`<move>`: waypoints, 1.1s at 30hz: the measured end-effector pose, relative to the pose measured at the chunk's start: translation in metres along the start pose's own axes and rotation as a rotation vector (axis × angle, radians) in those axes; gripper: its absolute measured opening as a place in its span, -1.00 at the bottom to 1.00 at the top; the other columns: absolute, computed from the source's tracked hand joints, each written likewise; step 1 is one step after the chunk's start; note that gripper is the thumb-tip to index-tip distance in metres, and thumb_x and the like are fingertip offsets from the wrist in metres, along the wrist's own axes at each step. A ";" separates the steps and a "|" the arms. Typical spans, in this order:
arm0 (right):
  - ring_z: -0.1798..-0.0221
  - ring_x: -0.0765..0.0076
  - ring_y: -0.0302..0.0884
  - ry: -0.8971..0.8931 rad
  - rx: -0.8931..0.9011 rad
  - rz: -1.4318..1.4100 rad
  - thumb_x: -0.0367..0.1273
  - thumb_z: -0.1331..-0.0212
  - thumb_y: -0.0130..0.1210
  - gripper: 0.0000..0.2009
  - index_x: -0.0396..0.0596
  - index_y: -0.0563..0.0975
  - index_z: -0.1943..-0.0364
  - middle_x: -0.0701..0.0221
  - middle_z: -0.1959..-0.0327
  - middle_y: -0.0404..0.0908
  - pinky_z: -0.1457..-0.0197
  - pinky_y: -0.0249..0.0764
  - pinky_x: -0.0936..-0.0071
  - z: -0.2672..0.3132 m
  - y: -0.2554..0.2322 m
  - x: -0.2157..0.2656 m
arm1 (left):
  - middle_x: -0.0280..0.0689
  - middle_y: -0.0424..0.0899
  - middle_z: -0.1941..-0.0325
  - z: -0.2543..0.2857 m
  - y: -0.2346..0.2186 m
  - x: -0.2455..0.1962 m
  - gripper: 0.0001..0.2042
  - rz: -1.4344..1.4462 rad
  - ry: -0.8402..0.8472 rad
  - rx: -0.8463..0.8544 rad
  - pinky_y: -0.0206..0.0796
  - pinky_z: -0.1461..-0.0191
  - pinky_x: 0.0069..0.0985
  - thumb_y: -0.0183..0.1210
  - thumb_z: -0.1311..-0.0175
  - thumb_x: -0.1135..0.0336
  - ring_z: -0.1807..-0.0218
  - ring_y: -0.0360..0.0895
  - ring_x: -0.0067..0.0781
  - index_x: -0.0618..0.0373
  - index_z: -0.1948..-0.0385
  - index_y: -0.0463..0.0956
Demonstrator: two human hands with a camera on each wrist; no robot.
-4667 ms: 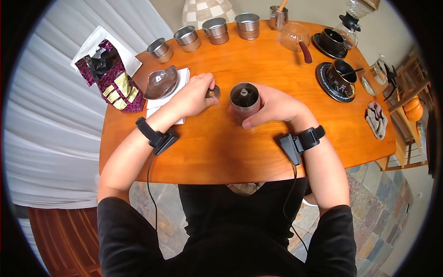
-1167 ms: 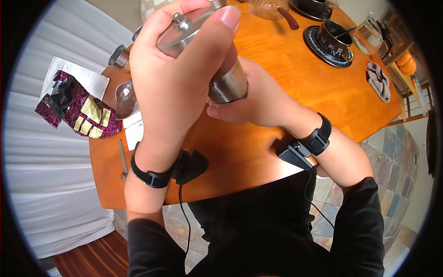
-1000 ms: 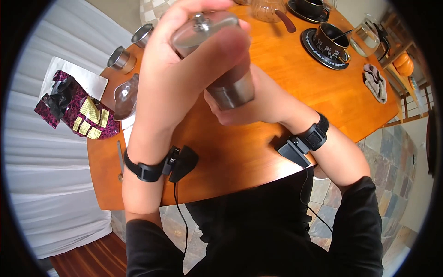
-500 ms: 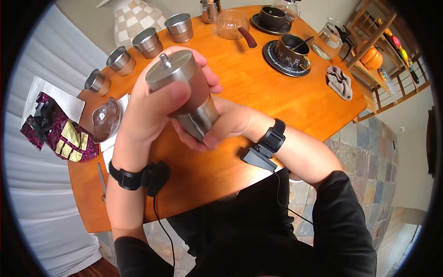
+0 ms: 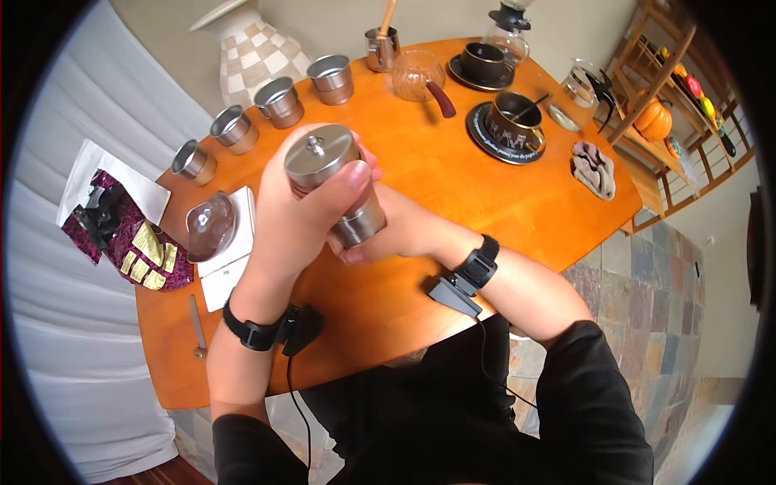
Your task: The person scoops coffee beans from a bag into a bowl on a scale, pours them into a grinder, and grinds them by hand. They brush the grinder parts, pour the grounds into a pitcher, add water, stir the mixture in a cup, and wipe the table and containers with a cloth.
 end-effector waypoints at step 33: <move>0.57 0.48 0.43 0.119 0.356 -0.524 -0.17 0.19 0.45 -0.44 -0.21 0.45 0.16 0.37 0.54 0.51 0.50 0.30 0.59 0.012 0.033 0.000 | -0.24 0.64 0.21 0.001 0.006 0.002 -0.56 0.243 0.106 0.423 0.46 -0.06 -0.39 0.41 0.00 0.43 0.17 0.62 -0.41 0.17 0.08 0.42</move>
Point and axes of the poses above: each hand's wrist, its own z-axis away from the middle knuckle, its own y-axis out of the palm, x = y × z, the point moved 6 cm from there along -z, towards the middle knuckle
